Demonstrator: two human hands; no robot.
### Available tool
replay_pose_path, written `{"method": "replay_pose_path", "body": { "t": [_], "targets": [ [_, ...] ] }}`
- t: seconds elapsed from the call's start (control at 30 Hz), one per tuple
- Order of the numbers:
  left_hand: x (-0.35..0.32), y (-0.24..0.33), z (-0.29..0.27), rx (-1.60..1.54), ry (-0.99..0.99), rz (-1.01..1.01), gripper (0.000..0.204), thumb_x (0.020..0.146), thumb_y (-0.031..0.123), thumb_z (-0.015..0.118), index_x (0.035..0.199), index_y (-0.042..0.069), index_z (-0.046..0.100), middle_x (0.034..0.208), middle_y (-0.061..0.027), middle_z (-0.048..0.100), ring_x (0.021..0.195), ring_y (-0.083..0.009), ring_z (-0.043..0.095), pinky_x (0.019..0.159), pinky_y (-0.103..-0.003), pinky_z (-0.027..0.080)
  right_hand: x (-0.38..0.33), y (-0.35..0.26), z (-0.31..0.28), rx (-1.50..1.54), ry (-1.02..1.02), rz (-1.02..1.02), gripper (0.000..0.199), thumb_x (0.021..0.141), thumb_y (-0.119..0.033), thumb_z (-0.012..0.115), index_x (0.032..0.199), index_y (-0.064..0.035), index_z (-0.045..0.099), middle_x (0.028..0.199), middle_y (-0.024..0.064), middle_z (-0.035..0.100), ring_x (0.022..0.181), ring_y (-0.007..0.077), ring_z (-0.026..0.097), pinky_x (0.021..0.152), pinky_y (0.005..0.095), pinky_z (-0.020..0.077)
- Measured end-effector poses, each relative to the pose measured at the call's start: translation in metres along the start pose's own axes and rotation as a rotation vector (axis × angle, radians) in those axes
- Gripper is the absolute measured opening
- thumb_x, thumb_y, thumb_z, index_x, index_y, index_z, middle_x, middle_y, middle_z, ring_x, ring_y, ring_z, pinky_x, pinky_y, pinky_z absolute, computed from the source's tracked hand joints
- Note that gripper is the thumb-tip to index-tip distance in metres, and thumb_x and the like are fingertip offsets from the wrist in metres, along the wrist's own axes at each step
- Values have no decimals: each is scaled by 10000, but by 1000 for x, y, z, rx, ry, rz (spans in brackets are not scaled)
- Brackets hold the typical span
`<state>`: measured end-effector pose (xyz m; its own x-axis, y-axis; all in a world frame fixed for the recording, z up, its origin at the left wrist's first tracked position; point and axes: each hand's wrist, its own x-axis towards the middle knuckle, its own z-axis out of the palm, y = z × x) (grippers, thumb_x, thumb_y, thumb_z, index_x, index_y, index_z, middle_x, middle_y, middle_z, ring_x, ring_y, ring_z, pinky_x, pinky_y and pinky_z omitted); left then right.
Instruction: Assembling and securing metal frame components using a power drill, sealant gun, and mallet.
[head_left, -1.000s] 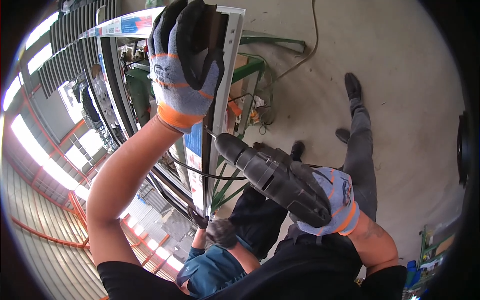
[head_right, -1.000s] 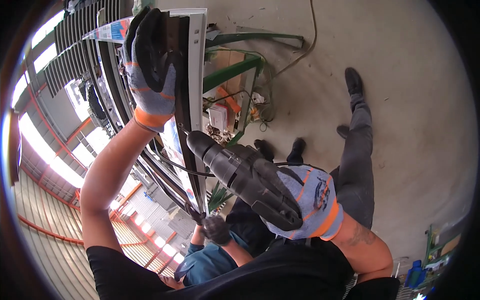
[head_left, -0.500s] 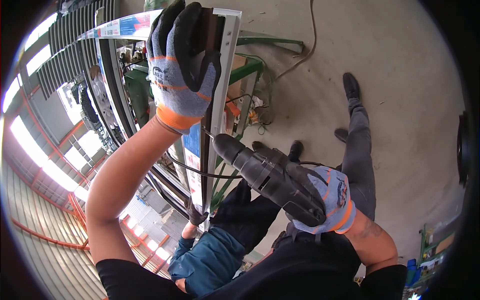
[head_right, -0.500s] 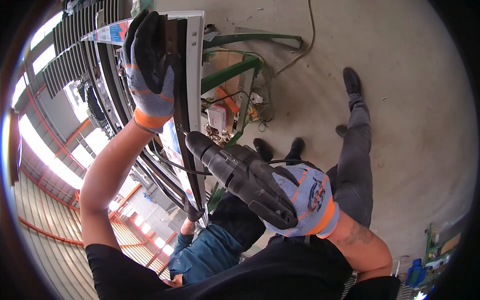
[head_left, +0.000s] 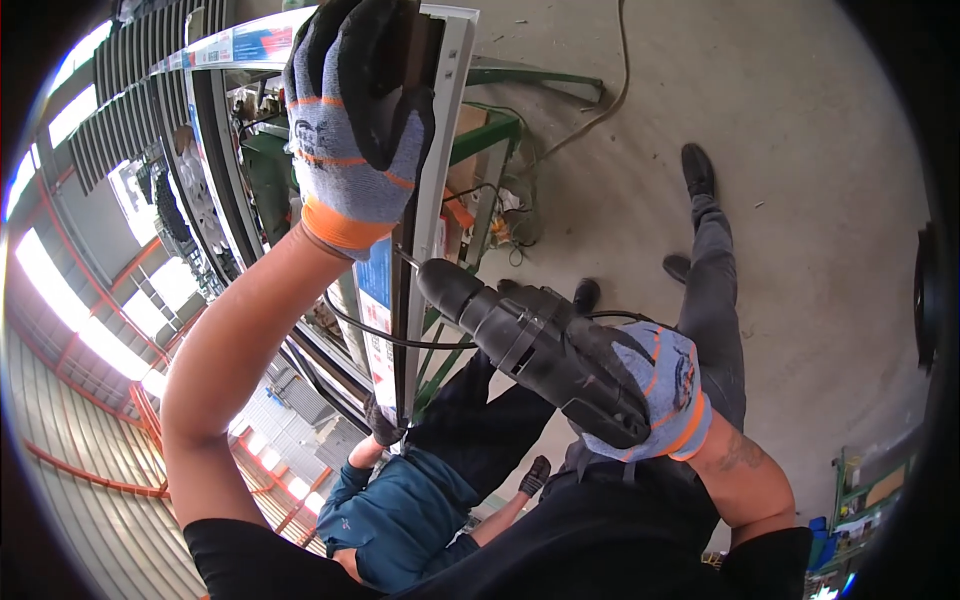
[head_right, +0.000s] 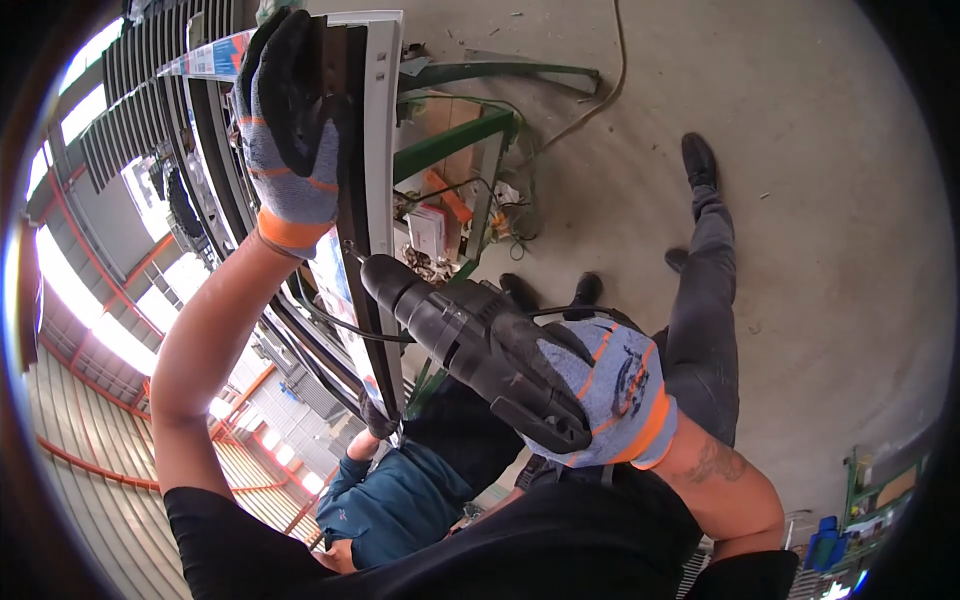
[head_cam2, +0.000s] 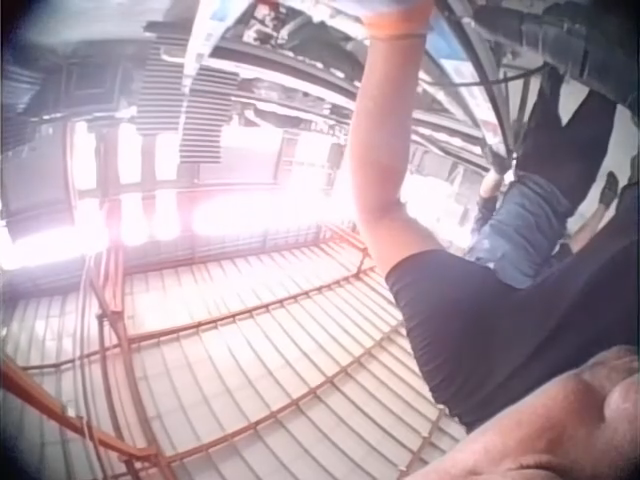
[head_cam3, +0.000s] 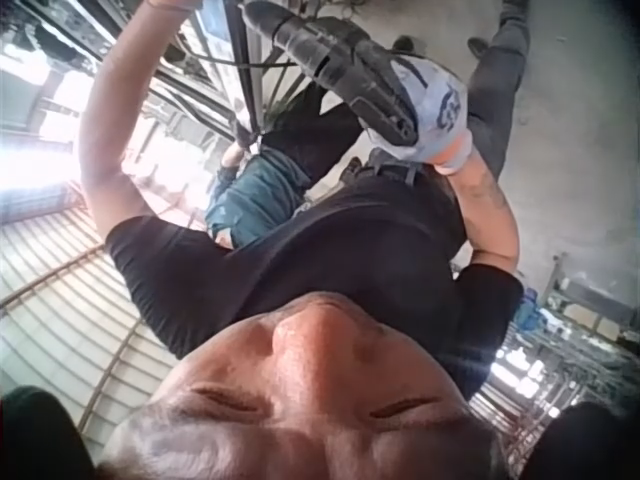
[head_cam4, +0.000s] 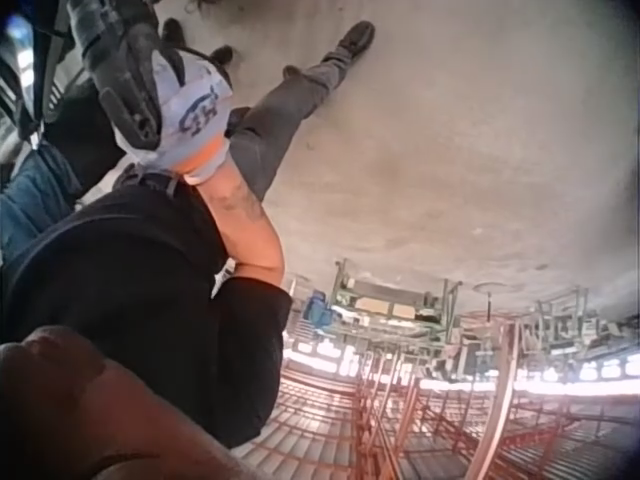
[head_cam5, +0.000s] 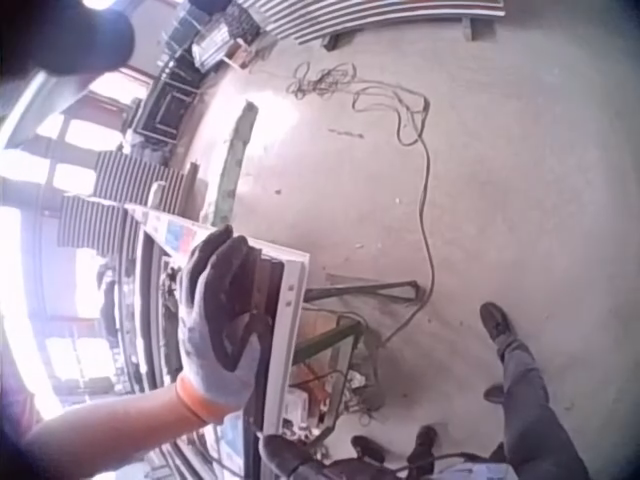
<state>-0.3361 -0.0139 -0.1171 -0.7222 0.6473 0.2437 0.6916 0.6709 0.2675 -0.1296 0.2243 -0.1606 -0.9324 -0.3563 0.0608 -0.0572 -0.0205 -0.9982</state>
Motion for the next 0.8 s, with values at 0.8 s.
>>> {"method": "replay_pose_path", "body": {
  "t": [0.8],
  "targets": [
    [14,27,-8,55,-57,-279,561,848,220,557,1329,-55,473,1334,-264,465,1254,-420,444,1068,-471,346,16,-3,2,44,-19,30,523,621,-170,744,1114,-37,630,938,137,655,717,336,628,644,390,523]
  ]
}}
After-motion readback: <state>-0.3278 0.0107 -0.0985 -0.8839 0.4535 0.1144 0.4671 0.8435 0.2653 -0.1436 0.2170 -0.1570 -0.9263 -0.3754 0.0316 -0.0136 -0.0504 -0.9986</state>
